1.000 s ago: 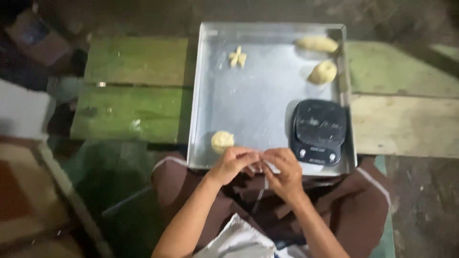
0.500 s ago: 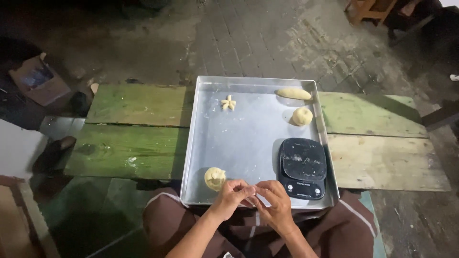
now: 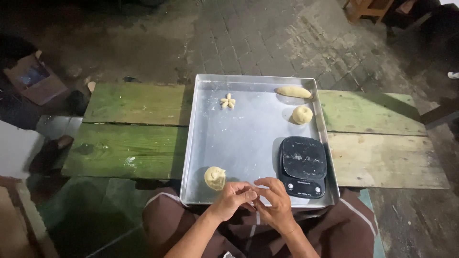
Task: Shaping small pieces of dough into decorative flower patterns on a metal tray in a bakery setting
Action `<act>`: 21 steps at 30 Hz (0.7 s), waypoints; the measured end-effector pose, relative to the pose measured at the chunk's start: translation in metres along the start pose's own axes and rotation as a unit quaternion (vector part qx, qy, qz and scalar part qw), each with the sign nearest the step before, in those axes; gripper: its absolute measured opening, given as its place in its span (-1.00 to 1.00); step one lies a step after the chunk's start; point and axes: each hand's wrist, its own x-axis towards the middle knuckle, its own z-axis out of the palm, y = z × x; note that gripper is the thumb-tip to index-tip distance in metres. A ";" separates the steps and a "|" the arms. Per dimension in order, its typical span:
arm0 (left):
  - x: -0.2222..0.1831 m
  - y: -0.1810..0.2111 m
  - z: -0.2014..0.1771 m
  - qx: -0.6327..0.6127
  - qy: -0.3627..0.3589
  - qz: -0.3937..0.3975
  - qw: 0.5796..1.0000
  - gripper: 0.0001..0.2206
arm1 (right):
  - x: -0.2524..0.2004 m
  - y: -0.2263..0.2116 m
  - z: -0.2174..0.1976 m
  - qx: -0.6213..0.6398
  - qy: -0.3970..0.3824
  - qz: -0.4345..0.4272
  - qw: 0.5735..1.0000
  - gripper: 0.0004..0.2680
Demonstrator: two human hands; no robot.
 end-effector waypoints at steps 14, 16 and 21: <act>-0.006 0.013 0.002 0.102 0.005 -0.012 0.995 -0.87 | 0.004 -0.002 -0.015 0.033 -0.122 -0.015 0.992 -0.69; -0.006 0.012 0.003 0.097 0.004 -0.015 0.995 -0.85 | 0.007 -0.005 -0.014 0.027 -0.107 -0.024 0.994 -0.73; -0.004 0.016 0.003 0.059 0.049 -0.011 0.997 -0.73 | 0.001 -0.002 -0.010 -0.023 -0.059 -0.004 0.998 -0.80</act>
